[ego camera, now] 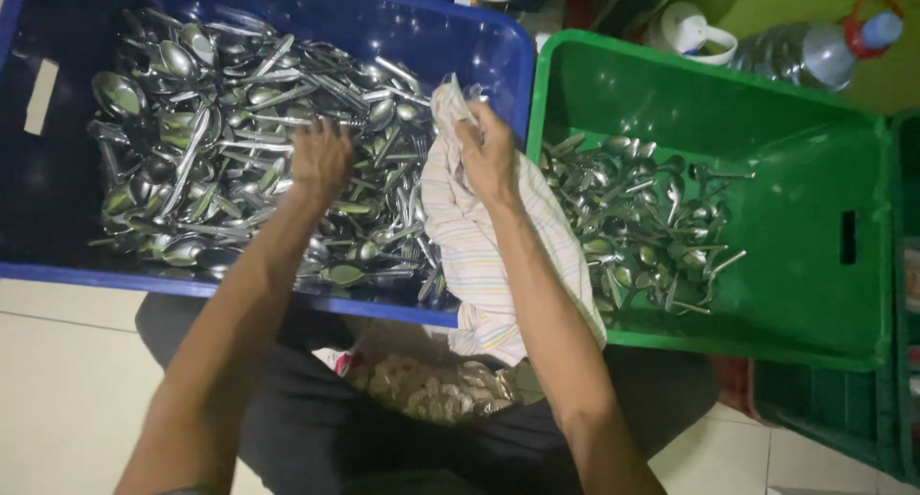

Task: Wiping metal spoons individually with a cloth and transferring them from a blue bin to a green bin.

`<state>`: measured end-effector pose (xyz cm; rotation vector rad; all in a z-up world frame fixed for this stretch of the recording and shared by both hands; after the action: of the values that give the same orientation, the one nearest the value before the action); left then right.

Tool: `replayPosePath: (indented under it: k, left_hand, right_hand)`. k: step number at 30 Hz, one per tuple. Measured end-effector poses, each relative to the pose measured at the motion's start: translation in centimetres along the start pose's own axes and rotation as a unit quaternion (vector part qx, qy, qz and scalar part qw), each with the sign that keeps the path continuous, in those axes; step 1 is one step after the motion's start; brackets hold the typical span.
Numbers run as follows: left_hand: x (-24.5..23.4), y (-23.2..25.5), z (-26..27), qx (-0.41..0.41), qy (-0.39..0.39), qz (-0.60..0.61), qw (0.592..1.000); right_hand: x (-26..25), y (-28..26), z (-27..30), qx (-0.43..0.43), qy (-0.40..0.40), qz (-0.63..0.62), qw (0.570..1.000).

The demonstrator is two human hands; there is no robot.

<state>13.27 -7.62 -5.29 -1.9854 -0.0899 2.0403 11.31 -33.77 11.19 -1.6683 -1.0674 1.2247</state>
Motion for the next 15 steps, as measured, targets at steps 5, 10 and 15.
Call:
replayPosePath:
  k: [5,10,15]
  left_hand:
    - [-1.4,0.9,-0.2,-0.025,-0.002,0.005,1.0]
    - [-8.0,-1.4,4.7,-0.174,-0.068,0.24,0.952]
    - [-13.5,1.5,10.9,-0.157,0.043,0.672,0.722]
  right_hand:
    - [-0.3,-1.4,0.5,-0.001,0.004,-0.016,1.0]
    - [0.0,0.3,-0.4,-0.048,0.021,0.004,0.999]
    - [1.6,-2.5,1.3,-0.25,0.026,0.123,0.96]
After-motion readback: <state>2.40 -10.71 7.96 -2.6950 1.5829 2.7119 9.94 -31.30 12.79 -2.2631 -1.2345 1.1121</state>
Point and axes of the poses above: each hand's wrist, its own z-axis away from the middle knuckle, its own x-axis out of the palm, y = z × x, the point moved 8 cm from there along -z, towards the middle knuckle, and after that the axes turned 8 degrees about y, right-handed, at the moved point
